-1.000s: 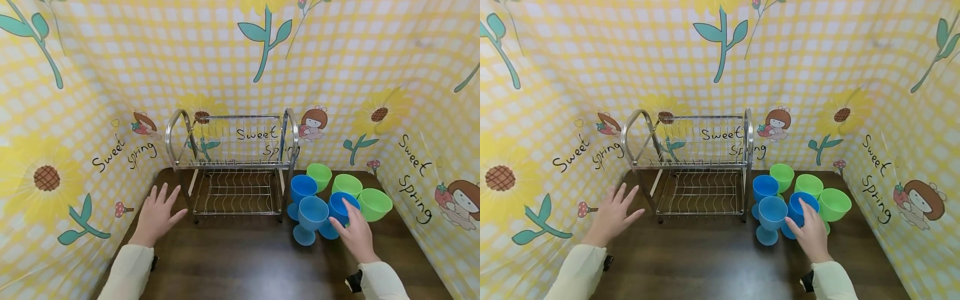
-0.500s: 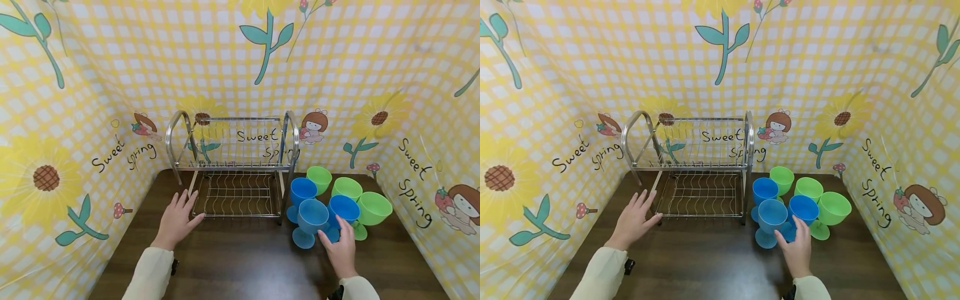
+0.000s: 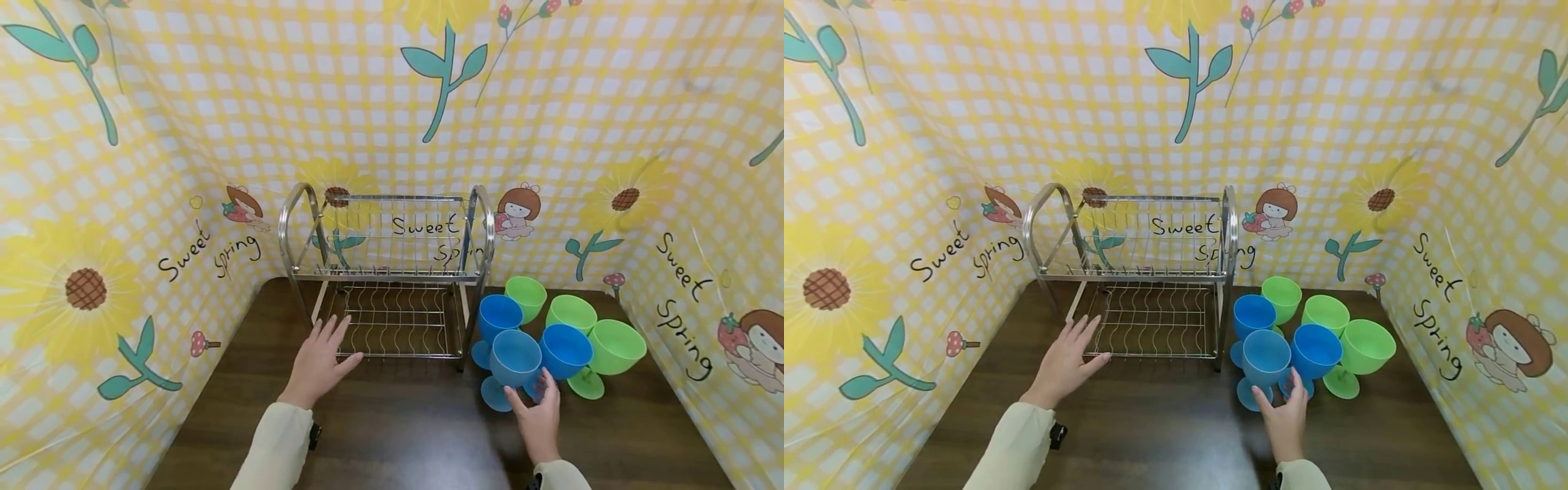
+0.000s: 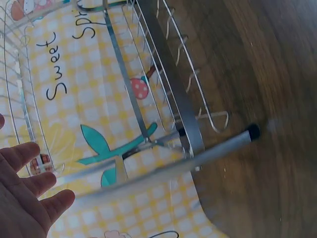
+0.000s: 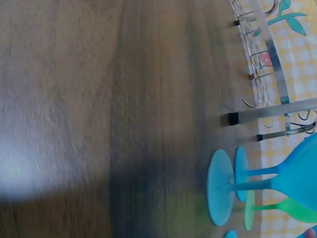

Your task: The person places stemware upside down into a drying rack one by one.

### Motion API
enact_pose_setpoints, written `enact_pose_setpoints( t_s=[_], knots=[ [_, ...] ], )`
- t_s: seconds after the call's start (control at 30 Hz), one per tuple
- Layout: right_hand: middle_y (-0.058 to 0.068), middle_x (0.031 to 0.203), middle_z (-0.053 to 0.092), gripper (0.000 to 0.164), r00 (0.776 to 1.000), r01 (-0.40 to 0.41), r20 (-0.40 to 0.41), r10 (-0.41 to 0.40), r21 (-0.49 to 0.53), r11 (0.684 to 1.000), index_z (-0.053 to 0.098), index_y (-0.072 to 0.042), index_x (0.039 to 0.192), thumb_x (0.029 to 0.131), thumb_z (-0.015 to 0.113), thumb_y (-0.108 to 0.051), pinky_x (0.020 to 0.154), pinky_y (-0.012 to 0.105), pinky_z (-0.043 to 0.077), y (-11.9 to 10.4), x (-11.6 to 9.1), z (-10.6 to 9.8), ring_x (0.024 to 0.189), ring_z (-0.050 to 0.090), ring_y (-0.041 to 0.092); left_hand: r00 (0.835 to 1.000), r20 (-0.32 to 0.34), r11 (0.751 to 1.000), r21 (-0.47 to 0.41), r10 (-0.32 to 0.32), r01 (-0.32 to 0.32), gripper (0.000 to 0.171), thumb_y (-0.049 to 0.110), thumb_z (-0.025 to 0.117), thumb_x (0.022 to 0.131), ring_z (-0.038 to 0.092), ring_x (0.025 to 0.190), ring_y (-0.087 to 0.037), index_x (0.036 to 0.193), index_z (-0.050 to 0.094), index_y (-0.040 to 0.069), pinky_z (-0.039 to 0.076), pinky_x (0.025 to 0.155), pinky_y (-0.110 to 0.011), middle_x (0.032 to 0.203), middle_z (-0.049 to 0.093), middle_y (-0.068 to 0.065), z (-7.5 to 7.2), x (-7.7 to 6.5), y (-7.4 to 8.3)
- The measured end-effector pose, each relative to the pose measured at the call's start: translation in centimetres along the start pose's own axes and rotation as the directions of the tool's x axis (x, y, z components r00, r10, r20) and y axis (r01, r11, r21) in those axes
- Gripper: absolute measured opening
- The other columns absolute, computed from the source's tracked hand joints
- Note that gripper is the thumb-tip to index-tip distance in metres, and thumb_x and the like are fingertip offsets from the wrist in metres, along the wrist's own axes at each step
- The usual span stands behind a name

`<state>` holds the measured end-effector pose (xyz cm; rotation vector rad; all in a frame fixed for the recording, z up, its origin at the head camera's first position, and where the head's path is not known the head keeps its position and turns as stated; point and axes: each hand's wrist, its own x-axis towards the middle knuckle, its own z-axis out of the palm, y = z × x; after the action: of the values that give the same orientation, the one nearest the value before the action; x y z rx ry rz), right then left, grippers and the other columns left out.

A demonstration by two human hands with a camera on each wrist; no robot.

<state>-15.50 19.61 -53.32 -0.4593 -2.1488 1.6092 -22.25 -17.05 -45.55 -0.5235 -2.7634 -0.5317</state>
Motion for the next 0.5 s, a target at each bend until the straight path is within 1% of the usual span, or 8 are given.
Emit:
enact_pose_setpoints(
  t_s=[0.13,0.27,0.33,0.5],
  knots=[
    [0.034,0.138,0.028,0.089,0.996,-0.066,0.054,0.064,0.037,0.997,0.014,0.006,0.148,0.085,0.073,-0.019,0.102,0.06,0.033,0.2,0.3,0.5,0.123,0.037,0.05,1.0,0.022,0.999,-0.04,-0.003,0.004,0.073,0.047,0.062,0.088,0.032,0.131,-0.051,0.145,0.04,0.007,0.035,0.098,-0.063,0.143,0.041,-0.026,0.7,0.4,1.1],
    [0.034,0.143,0.022,0.093,0.989,-0.122,0.09,0.117,0.051,0.991,0.007,0.004,0.149,0.088,0.071,-0.024,0.102,0.061,0.03,0.2,0.7,0.8,0.126,0.032,0.053,0.999,0.044,0.996,-0.085,-0.009,0.013,0.073,0.048,0.061,0.088,0.03,0.133,-0.049,0.146,0.04,0.008,0.033,0.099,-0.064,0.144,0.041,-0.024,1.4,0.7,2.4],
    [0.034,0.144,0.021,0.095,0.989,-0.121,0.088,0.116,0.053,0.991,0.006,0.004,0.15,0.087,0.072,-0.024,0.102,0.062,0.029,0.2,0.8,1.1,0.128,0.031,0.054,0.998,0.055,0.995,-0.096,-0.007,0.012,0.073,0.049,0.061,0.088,0.03,0.134,-0.049,0.146,0.04,0.009,0.032,0.1,-0.064,0.144,0.041,-0.023,1.8,0.8,3.0],
    [0.031,0.148,0.02,0.094,0.993,-0.078,0.095,0.072,0.067,0.995,0.006,0.003,0.15,0.087,0.072,-0.022,0.104,0.06,0.027,0.6,1.2,1.8,0.133,0.025,0.049,0.997,0.075,0.994,-0.105,0.016,-0.008,0.073,0.049,0.061,0.088,0.031,0.133,-0.048,0.146,0.04,0.01,0.032,0.1,-0.064,0.144,0.042,-0.022,2.6,1.1,4.3]
  ],
)
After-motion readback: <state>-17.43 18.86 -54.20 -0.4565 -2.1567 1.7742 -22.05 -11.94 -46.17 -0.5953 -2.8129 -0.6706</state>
